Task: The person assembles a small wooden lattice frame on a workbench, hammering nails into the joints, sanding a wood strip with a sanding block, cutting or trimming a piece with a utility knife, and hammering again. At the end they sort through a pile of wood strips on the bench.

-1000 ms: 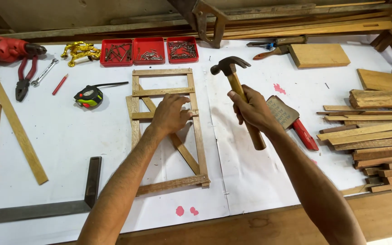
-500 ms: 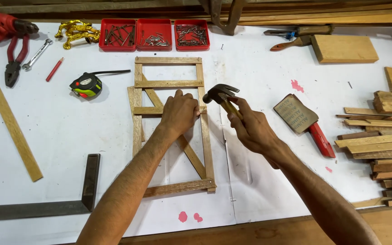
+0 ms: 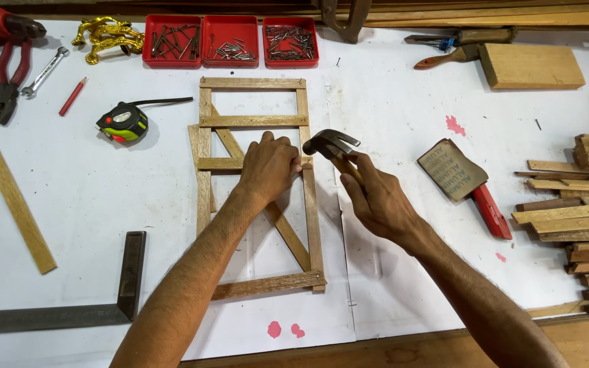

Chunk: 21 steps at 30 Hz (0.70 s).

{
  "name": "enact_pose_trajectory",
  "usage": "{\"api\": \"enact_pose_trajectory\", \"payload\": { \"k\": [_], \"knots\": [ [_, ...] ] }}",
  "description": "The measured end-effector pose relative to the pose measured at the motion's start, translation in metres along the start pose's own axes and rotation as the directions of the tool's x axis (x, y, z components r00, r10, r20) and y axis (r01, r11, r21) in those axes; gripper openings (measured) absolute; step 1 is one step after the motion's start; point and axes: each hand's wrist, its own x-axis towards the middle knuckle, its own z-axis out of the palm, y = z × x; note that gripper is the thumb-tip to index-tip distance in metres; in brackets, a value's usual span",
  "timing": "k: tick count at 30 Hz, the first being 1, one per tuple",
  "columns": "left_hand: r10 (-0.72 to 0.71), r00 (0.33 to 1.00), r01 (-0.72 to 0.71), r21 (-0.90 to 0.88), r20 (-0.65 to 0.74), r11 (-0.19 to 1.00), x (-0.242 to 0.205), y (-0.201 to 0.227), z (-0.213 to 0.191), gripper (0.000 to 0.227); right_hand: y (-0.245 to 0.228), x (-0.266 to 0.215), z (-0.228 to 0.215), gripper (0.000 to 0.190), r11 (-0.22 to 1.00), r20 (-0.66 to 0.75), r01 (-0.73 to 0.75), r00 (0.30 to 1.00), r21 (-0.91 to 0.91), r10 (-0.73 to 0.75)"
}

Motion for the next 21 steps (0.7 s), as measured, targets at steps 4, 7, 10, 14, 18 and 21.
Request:
{"api": "enact_pose_trajectory", "payload": {
  "k": [4, 7, 10, 14, 18, 21],
  "knots": [
    [0.001, 1.0, -0.001, 0.008, -0.008, 1.0, 0.0, 0.0, 0.002, 0.018, 0.013, 0.001, 0.009, 0.032, 0.995, 0.058, -0.01, 0.998, -0.101, 0.016],
    [-0.001, 1.0, 0.001, 0.005, -0.016, 1.0, 0.001, 0.0, 0.002, 0.017, 0.007, 0.0, 0.006, 0.032, 0.997, 0.026, -0.04, 0.999, -0.071, 0.042],
    [-0.003, 1.0, 0.003, 0.001, -0.015, 1.0, 0.002, -0.001, 0.0, 0.013, 0.012, -0.002, 0.008, 0.032, 1.0, -0.05, -0.014, 0.999, -0.026, 0.013],
    [-0.003, 1.0, 0.003, 0.004, -0.012, 1.0, 0.0, 0.003, -0.003, 0.014, 0.013, -0.001, 0.007, 0.032, 0.996, 0.012, 0.038, 0.999, -0.076, -0.037],
    [-0.019, 1.0, 0.019, 0.011, -0.002, 1.0, -0.001, 0.005, -0.005, 0.015, 0.01, -0.004, 0.007, 0.033, 0.999, -0.078, 0.038, 0.996, -0.034, -0.041],
    [-0.007, 1.0, 0.007, 0.006, -0.001, 1.0, 0.002, 0.002, -0.003, 0.015, 0.023, -0.004, 0.014, 0.03, 0.992, 0.059, -0.046, 0.997, -0.119, 0.053]
  ]
}}
